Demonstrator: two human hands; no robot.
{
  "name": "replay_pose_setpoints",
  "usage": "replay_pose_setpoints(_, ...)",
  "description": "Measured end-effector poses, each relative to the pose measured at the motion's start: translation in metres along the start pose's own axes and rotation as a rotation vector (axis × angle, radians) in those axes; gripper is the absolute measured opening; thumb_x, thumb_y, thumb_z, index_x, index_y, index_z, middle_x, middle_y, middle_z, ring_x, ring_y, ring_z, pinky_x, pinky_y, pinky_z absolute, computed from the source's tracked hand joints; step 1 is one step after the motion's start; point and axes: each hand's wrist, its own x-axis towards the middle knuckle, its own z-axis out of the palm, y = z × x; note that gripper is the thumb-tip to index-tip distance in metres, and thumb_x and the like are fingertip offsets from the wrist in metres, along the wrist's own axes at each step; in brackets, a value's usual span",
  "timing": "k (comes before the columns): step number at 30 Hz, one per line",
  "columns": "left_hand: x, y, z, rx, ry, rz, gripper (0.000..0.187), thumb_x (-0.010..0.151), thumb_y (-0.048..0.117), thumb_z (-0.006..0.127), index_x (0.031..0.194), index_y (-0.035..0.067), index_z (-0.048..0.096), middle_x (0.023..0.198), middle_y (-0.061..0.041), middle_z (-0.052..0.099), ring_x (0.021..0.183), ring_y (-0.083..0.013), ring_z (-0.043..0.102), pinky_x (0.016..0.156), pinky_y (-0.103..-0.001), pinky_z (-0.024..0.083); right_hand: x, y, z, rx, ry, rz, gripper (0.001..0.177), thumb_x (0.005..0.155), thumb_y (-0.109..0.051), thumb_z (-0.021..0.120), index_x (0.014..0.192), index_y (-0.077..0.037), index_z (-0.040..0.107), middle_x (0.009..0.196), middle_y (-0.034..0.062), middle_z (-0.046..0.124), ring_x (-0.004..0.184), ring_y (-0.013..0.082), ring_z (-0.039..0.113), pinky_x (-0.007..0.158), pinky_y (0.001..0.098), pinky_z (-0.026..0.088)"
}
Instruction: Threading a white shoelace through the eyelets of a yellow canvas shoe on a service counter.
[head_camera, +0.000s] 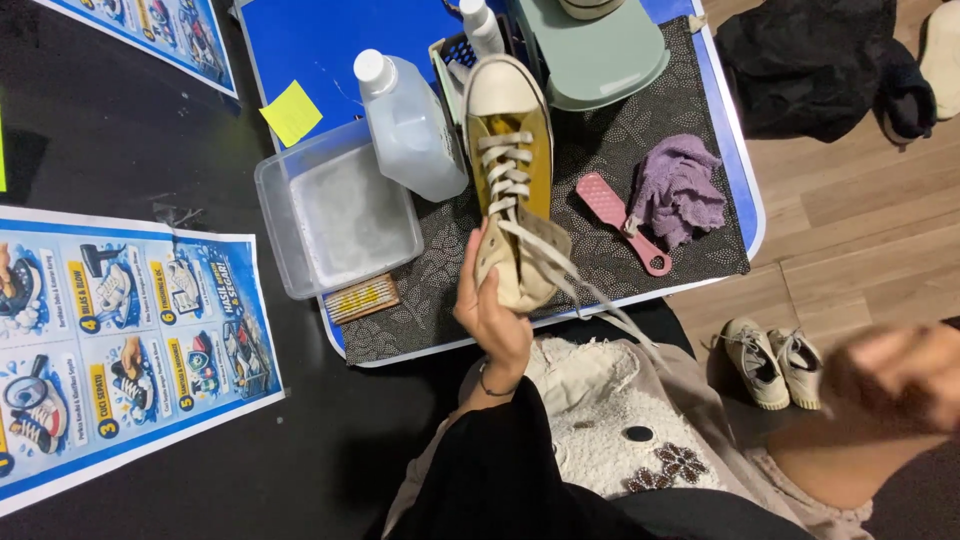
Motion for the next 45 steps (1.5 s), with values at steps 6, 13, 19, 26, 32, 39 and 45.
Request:
replay_pose_setpoints(6, -0.008, 0.034, -0.007, -0.148, 0.236, -0.177, 0.053, 0.084, -0.002, 0.051, 0.136, -0.006, 0.059, 0.136, -0.028, 0.064, 0.129, -0.038, 0.062, 0.11, -0.045, 0.051, 0.026, 0.032, 0.054, -0.197, -0.081, 0.342, 0.042, 0.104, -0.02, 0.045, 0.064, -0.01, 0.042, 0.061, -0.0005, 0.042, 0.055, 0.0129, 0.04, 0.054, 0.0263, 0.037)
replay_pose_setpoints(13, -0.01, 0.019, -0.014, -0.172, 0.264, -0.157, 0.054, 0.083, 0.001, 0.054, 0.136, -0.004, 0.059, 0.135, -0.028, 0.064, 0.127, -0.0382, 0.063, 0.11, -0.043, 0.052, 0.082, 0.06, 0.12, -0.622, -0.193, 0.584, 0.037, 0.102, -0.03, 0.051, 0.077, -0.01, 0.069, 0.07, 0.0, 0.069, 0.064, 0.0106, 0.065, 0.066, 0.0269, 0.048)
replay_pose_setpoints(19, -0.008, 0.026, -0.02, -0.07, 0.025, -0.037, 0.052, 0.092, -0.006, 0.042, 0.144, -0.006, 0.048, 0.149, -0.034, 0.049, 0.142, -0.0447, 0.042, 0.117, -0.056, 0.036, 0.107, 0.07, 0.173, -0.711, -0.337, 0.587, 0.032, 0.1, -0.03, 0.059, 0.114, -0.002, 0.068, 0.081, 0.0222, 0.074, 0.081, 0.0394, 0.073, 0.077, 0.052, 0.055)
replay_pose_setpoints(26, 0.009, 0.046, -0.039, 0.438, -0.289, 0.363, 0.041, 0.091, 0.0, 0.052, 0.131, 0.002, 0.06, 0.141, -0.018, 0.052, 0.145, -0.0421, 0.039, 0.123, -0.061, 0.023, 0.105, 0.099, 0.193, -0.884, -0.444, 0.627, 0.051, 0.09, -0.02, 0.071, 0.135, 0.001, 0.057, 0.103, 0.0214, 0.073, 0.095, 0.0399, 0.073, 0.078, 0.0504, 0.058)
replay_pose_setpoints(32, 0.026, 0.084, -0.029, 1.074, -0.636, 0.62, 0.043, 0.086, -0.001, 0.055, 0.126, 0.007, 0.068, 0.114, -0.014, 0.066, 0.133, -0.0394, 0.054, 0.118, -0.069, 0.019, 0.094, 0.097, 0.191, -0.877, -0.456, 0.588, 0.03, 0.096, -0.028, 0.067, 0.096, 0.001, 0.072, 0.086, 0.0185, 0.071, 0.085, 0.038, 0.073, 0.071, 0.0464, 0.055)
replay_pose_setpoints(39, 0.036, 0.095, -0.023, 1.316, -0.775, 0.63, 0.024, 0.09, 0.011, 0.065, 0.111, 0.004, 0.073, 0.11, -0.013, 0.064, 0.12, -0.0315, 0.057, 0.108, -0.051, 0.039, 0.079, 0.078, 0.154, -0.521, -0.364, 0.636, 0.029, 0.098, -0.023, 0.061, 0.076, -0.005, 0.065, 0.063, 0.0134, 0.069, 0.064, 0.028, 0.068, 0.066, 0.0405, 0.056)
replay_pose_setpoints(45, 0.042, 0.095, -0.018, 1.319, -0.757, 0.703, 0.007, 0.088, 0.01, 0.073, 0.093, 0.006, 0.07, 0.102, -0.011, 0.065, 0.11, -0.0293, 0.063, 0.103, -0.05, 0.045, 0.083, 0.056, 0.154, -0.556, -0.402, 0.387, 0.025, 0.084, -0.022, 0.08, 0.067, -0.009, 0.066, 0.078, 0.0067, 0.071, 0.077, 0.0288, 0.065, 0.076, 0.0426, 0.055)
